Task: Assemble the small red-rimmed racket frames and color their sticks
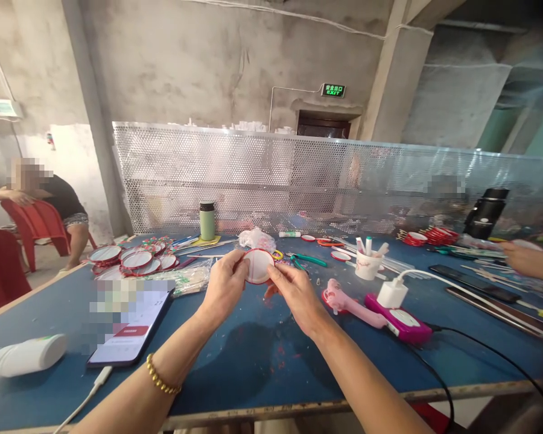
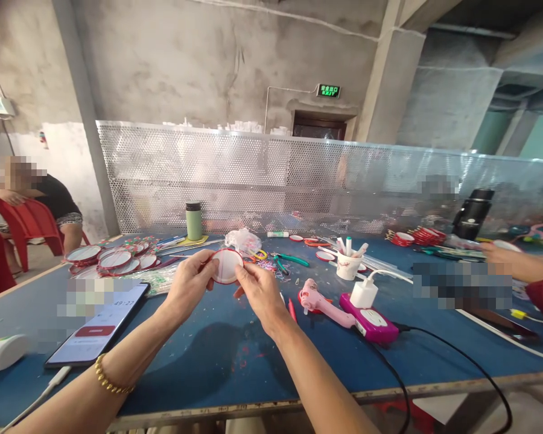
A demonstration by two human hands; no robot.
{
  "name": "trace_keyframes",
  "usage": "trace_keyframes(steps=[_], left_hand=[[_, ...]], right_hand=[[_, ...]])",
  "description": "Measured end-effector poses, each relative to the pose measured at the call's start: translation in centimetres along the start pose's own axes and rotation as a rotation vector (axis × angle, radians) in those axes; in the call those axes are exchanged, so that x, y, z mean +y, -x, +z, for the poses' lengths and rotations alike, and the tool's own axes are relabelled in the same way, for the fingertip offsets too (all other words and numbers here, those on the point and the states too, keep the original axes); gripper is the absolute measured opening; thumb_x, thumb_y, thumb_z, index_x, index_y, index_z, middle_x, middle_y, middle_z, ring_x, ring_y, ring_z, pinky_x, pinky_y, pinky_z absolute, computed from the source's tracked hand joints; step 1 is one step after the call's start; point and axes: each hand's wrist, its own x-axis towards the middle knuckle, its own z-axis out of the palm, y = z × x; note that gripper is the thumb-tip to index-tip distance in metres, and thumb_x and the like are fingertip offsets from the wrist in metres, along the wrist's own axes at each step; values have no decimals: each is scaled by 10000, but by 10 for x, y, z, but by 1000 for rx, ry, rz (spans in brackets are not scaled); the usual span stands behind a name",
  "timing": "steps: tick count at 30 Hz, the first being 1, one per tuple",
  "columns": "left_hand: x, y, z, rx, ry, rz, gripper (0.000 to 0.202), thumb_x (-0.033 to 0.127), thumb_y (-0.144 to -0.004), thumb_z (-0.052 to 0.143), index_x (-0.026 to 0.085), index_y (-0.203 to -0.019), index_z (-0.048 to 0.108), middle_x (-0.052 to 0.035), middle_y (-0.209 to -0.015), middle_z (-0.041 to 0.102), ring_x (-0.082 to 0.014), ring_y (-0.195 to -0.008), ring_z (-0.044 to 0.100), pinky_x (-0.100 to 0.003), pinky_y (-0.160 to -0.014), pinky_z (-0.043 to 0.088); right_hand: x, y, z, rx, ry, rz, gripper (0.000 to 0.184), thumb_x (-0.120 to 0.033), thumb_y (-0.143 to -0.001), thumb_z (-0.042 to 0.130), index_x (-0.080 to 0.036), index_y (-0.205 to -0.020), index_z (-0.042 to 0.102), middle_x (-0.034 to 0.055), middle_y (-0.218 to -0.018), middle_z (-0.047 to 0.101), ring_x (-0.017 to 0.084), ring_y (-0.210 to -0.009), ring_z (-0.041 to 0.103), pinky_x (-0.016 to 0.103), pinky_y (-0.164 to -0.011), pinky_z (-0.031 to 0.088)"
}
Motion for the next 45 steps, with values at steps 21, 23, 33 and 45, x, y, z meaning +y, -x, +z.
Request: trace_keyframes(steps=[21,23,33,45], left_hand=[[-3,-1,1,31,109,-40,157,263,-854,476,175,-806,598,56,-506,482,-102,-464,471,-225,-489,341],[-3,-1,1,17,112,-36,158,259,-853,477,173,-811,604,58,-500,477,-103,-462,468,-227,-489,341],[-2,-1,1,-14,135,-55,160,260,-846,482,170,-789,601,57,-476,469,-103,-445,457,-227,-476,338],[0,0,2,-22,159,-44,153,246,-828,482,170,-735,577,51,-498,465,-97,-463,429,-221,-481,310]], right_hand=[[-9,7,17,-128,-423,147,383,-128,-604,569,-190,-969,668,46,-908,672,189,-803,629,347,-756,543],[-10,7,18,-116,-410,144,410,-117,-590,555,-188,-980,664,45,-898,677,189,-797,628,344,-751,542],[-13,7,19,-88,-369,137,421,-133,-601,562,-188,-1007,659,44,-895,694,206,-814,632,327,-706,545],[-8,7,15,-81,-268,108,437,-151,-677,573,-209,-1103,649,43,-966,700,217,-877,633,315,-683,530]])
